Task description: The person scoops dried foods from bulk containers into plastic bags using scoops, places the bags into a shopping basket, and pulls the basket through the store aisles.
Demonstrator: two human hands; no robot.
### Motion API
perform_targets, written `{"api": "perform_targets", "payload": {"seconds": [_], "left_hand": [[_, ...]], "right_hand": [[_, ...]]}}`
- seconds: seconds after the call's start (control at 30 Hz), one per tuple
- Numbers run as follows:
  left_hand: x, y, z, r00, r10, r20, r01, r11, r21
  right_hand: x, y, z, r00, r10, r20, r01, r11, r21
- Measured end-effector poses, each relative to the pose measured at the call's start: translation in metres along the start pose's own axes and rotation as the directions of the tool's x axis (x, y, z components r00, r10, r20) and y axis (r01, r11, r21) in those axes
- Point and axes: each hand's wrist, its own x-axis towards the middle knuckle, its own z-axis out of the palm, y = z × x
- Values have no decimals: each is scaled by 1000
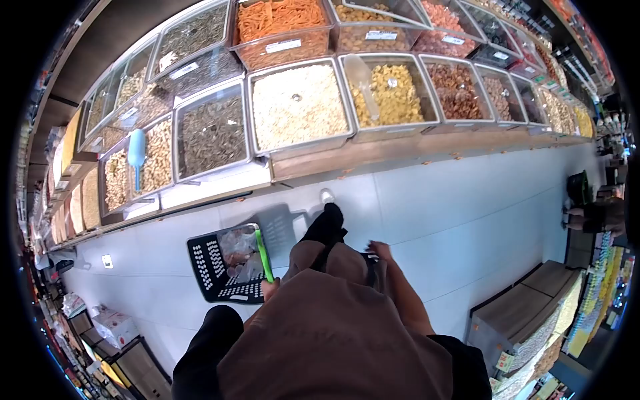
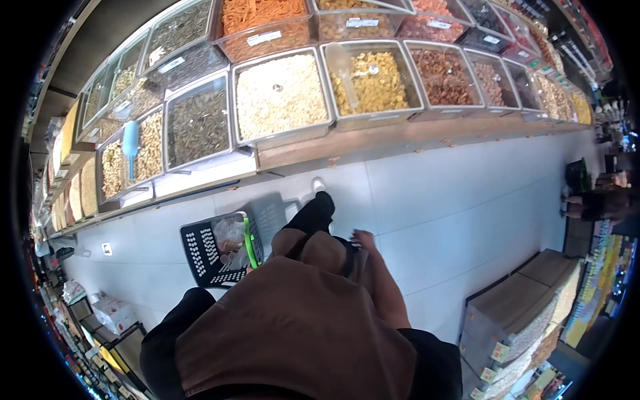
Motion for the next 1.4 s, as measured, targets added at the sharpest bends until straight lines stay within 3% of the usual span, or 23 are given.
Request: {"api": "perform_targets", "payload": {"seconds": [0.07, 0.17, 0.23, 0.27, 0.3, 0.33, 0.37, 0.4, 0.47, 0.57, 0.67, 0.7, 0.77, 0.83, 0.9, 0.97, 1.0, 1.07, 1.13, 1.3, 1.4], "left_hand": [[-6, 11, 19, 1000, -29, 4, 30, 999, -35], [-14, 37, 47, 998, -57, -28, 54, 994, -92], [-19, 51, 56, 996, -76, -53, 69, 991, -118], [-20, 60, 61, 995, -79, -62, 71, 988, -135], [-23, 70, 65, 993, -89, -73, 77, 985, -155], [-28, 80, 70, 991, -99, -85, 83, 981, -173], [-27, 80, 78, 989, -106, -104, 85, 977, -194], [-30, 89, 82, 987, -114, -118, 87, 973, -211], [-35, 98, 88, 980, -123, -155, 84, 969, -234], [-46, 117, 91, 971, -124, -204, 67, 962, -263], [-58, 127, 87, 960, -175, -221, 126, 968, -218], [-63, 132, 83, 955, -204, -217, 165, 969, -183], [-73, 128, 84, 971, -140, -195, 103, 976, -191], [-80, 128, 93, 958, -152, -242, 129, 986, -110], [-94, 129, 102, 963, -114, -246, 85, 988, -125], [-123, 152, 107, 944, -82, -320, 47, 992, -117], [-134, 159, 110, 956, -88, -279, 64, 994, -93], [-150, 174, 123, 964, -90, -249, 77, 995, -63], [-174, 192, 136, 956, -128, -264, 120, 992, -47], [-204, 208, 170, 952, -103, -289, 109, 994, 4], [-222, 220, 180, 979, -20, -204, 15, 1000, -24]], "right_hand": [[-16, -84, 31, 976, -40, 214, 62, 994, -96], [-19, -184, 50, 944, -30, 329, 122, 957, -264], [-11, -221, 56, 910, -45, 412, 107, 986, -128], [-4, -235, 54, 901, -22, 433, 22, 1000, 5], [8, -243, 52, 899, -32, 436, 40, 999, -9], [15, -247, 51, 923, -82, 376, 289, 794, -535], [31, -242, 50, 919, -169, 357, 392, 294, -872], [31, -244, 48, 918, -157, 365, 396, 284, -874], [25, -235, 44, 861, -46, 506, 487, -210, -848], [41, -227, 40, 833, -121, 540, 519, -169, -838], [41, -263, 44, 813, -60, 579, 566, -151, -811], [50, -272, 44, 804, -46, 593, 579, -165, -798], [77, -281, 36, 810, 68, 582, 575, -284, -767], [85, -296, 29, 749, 70, 659, 648, -291, -704], [83, -311, 22, 831, 92, 548, 548, -302, -780], [73, -324, 2, 820, 126, 558, 569, -286, -771], [67, -328, -18, 757, 51, 651, 653, -38, -756], [72, -331, -37, 690, -53, 722, 714, 213, -667], [95, -331, -37, 774, 138, 618, 632, -236, -739], [129, -340, -96, 760, 70, 646, 642, -239, -728], [121, -352, -120, 765, 70, 640, 636, -237, -734]]}}
